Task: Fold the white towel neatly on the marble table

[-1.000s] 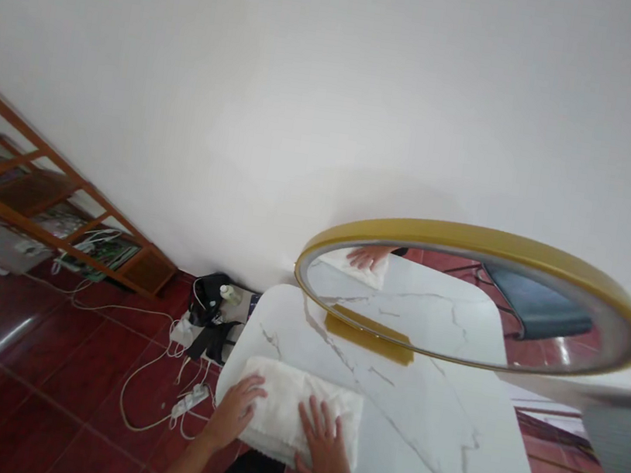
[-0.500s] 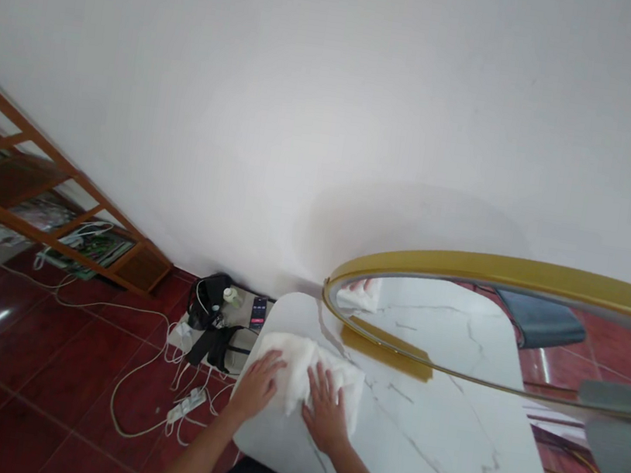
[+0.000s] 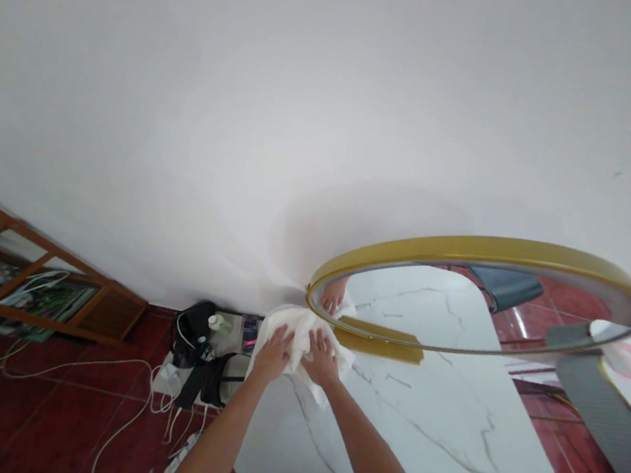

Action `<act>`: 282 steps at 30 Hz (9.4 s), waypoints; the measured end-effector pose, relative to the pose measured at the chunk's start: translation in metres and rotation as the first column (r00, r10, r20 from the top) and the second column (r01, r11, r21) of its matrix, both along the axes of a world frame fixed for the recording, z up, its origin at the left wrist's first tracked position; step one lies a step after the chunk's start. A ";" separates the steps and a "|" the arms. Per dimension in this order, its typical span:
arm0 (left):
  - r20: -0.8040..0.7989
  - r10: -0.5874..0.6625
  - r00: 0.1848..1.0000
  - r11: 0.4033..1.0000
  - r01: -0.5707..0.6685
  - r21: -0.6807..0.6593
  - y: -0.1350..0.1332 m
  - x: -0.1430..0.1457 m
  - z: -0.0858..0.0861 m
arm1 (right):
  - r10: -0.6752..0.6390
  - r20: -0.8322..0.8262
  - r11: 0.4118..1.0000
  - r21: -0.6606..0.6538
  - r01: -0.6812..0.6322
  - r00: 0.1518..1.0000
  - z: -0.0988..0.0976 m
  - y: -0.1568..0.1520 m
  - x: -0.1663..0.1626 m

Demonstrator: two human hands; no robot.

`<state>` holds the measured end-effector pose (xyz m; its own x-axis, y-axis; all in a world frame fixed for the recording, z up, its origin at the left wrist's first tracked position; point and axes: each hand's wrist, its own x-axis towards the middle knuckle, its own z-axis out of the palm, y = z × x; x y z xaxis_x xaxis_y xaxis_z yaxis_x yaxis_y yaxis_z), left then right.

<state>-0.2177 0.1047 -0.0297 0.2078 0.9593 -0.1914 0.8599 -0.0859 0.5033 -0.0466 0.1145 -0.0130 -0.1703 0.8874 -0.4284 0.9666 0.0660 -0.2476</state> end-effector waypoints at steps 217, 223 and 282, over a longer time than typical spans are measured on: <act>0.080 -0.454 0.887 0.876 0.461 -0.142 -0.141 0.248 0.024 | 0.309 -0.017 0.861 0.429 -0.272 0.951 -0.042 -0.197 0.451; 0.161 -0.721 0.674 0.679 0.734 -0.033 -0.132 0.298 0.026 | 0.114 0.002 0.859 0.503 -0.100 0.993 -0.044 -0.209 0.465; -0.052 -0.078 0.996 0.995 0.081 0.056 -0.007 -0.004 -0.008 | -0.003 0.051 0.987 0.160 -0.005 0.999 -0.013 -0.002 -0.003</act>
<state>-0.2213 0.0978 -0.0381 0.2752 0.9499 -0.1482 0.8730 -0.1824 0.4523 -0.0498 0.1127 -0.0259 -0.1531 0.9451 -0.2887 0.9776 0.1021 -0.1841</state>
